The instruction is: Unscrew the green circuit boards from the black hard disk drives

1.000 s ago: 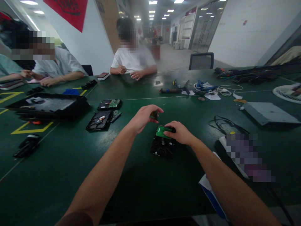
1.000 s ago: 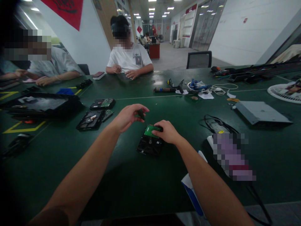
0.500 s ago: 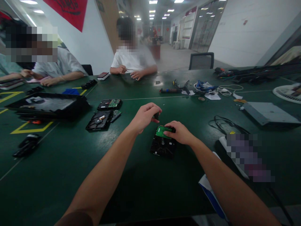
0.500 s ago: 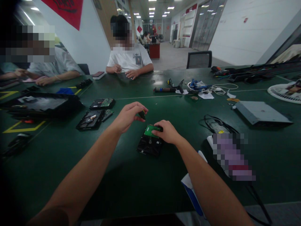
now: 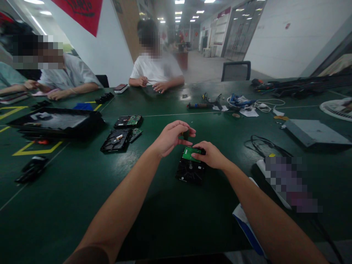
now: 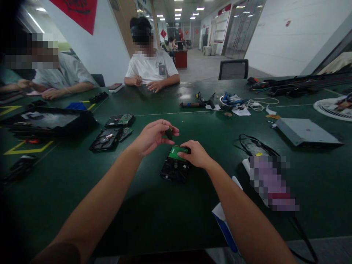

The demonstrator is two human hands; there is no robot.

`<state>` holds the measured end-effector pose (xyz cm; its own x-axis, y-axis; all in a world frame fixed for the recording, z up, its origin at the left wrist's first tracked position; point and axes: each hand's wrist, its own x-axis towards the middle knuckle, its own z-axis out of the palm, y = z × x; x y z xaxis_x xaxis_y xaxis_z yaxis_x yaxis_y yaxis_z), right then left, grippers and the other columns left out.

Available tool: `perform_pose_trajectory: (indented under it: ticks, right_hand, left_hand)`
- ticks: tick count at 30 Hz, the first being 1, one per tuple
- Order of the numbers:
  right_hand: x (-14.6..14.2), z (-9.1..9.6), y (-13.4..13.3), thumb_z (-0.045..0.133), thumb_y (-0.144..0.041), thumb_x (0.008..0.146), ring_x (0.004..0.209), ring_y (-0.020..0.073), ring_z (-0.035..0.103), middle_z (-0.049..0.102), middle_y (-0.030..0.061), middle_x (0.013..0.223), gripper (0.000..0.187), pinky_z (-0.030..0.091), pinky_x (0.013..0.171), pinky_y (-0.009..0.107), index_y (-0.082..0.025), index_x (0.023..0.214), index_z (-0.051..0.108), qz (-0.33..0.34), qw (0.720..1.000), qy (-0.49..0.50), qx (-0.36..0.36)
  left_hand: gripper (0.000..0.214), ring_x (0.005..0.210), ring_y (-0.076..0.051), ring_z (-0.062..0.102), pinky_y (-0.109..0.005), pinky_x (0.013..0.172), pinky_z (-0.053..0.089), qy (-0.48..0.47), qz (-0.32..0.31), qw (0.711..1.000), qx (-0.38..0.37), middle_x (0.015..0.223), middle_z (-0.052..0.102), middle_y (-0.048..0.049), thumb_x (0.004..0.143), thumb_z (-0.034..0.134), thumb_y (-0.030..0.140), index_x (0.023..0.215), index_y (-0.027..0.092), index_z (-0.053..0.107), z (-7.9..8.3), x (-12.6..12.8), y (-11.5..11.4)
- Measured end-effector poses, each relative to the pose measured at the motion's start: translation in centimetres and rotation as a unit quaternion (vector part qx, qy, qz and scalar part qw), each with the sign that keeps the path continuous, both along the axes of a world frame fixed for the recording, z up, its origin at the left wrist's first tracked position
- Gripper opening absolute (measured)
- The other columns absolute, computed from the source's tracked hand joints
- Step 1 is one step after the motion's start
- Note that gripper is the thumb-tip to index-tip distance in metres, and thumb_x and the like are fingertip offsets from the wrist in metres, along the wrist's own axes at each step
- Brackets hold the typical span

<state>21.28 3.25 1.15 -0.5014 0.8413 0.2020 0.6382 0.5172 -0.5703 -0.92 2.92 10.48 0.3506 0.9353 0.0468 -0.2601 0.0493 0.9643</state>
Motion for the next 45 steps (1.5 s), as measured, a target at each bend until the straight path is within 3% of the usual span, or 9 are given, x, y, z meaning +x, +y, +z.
perform_pose_trajectory:
  ticks: [7, 16, 21, 30, 39, 45]
  right_hand:
    - [0.10, -0.19, 0.06, 0.073, -0.044, 0.091, 0.102, 0.0253, 0.063, 0.072, 0.0079, 0.112, 0.034, 0.047, 0.092, 0.042, -0.025, 0.120, 0.074, -0.007, 1.000, -0.008, -0.001]
    - [0.05, -0.35, 0.19, 0.074, -0.043, 0.091, 0.100, 0.0250, 0.065, 0.073, 0.0070, 0.109, 0.032, 0.047, 0.092, 0.041, -0.024, 0.116, 0.074, -0.001, 1.000, -0.001, 0.010]
    - [-0.06, -0.13, 0.12, 0.074, -0.040, 0.090, 0.099, 0.0252, 0.066, 0.074, 0.0075, 0.107, 0.031, 0.048, 0.089, 0.040, -0.022, 0.116, 0.075, 0.010, 1.000, 0.007, 0.011]
    - [-0.06, 0.05, 0.03, 0.075, -0.040, 0.091, 0.100, 0.0250, 0.065, 0.073, 0.0082, 0.109, 0.030, 0.047, 0.091, 0.041, -0.024, 0.117, 0.075, 0.004, 1.000, 0.000, 0.002]
    - [-0.10, 0.20, 0.00, 0.074, -0.040, 0.090, 0.100, 0.0252, 0.065, 0.074, 0.0081, 0.110, 0.033, 0.047, 0.090, 0.041, -0.023, 0.118, 0.075, 0.000, 1.000, -0.003, -0.002]
    - [-0.02, -0.06, 0.09, 0.074, -0.042, 0.090, 0.102, 0.0263, 0.066, 0.073, 0.0080, 0.111, 0.034, 0.048, 0.091, 0.041, -0.023, 0.118, 0.075, -0.004, 1.000, -0.003, 0.004]
  left_hand:
    - [0.013, 0.099, -0.022, 0.063, -0.033, 0.071, 0.064, 0.042, 0.022, 0.998, 0.040, 0.103, 0.068, -0.0106, 0.086, 0.063, 0.026, 0.086, 0.016, 0.071, 0.37, -0.27, -0.01]
    - [0.016, 0.094, -0.023, 0.067, -0.036, 0.073, 0.063, 0.019, 0.003, 1.000, 0.023, 0.095, 0.069, -0.0101, 0.093, 0.060, 0.029, 0.098, 0.016, 0.068, 0.24, -0.27, 0.18]
    - [0.023, 0.100, -0.022, 0.065, -0.032, 0.075, 0.060, 0.037, -0.020, 0.998, 0.054, 0.103, 0.069, -0.0112, 0.096, 0.061, 0.036, 0.094, 0.015, 0.070, 0.09, -0.17, 0.10]
    - [0.024, 0.092, -0.017, 0.062, -0.025, 0.067, 0.053, 0.117, 0.011, 0.989, 0.087, 0.098, 0.068, -0.0076, 0.093, 0.067, 0.037, 0.095, 0.016, 0.077, 0.19, -0.28, 0.03]
    - [0.018, 0.090, -0.020, 0.069, -0.030, 0.067, 0.059, 0.112, 0.052, 0.990, 0.066, 0.101, 0.069, -0.0091, 0.089, 0.071, 0.031, 0.097, 0.015, 0.065, 0.41, 0.01, -0.14]
    - [0.011, 0.091, -0.020, 0.068, -0.032, 0.070, 0.060, 0.088, 0.031, 0.994, 0.057, 0.103, 0.069, -0.0089, 0.089, 0.066, 0.027, 0.090, 0.016, 0.064, 0.61, 0.25, -0.34]
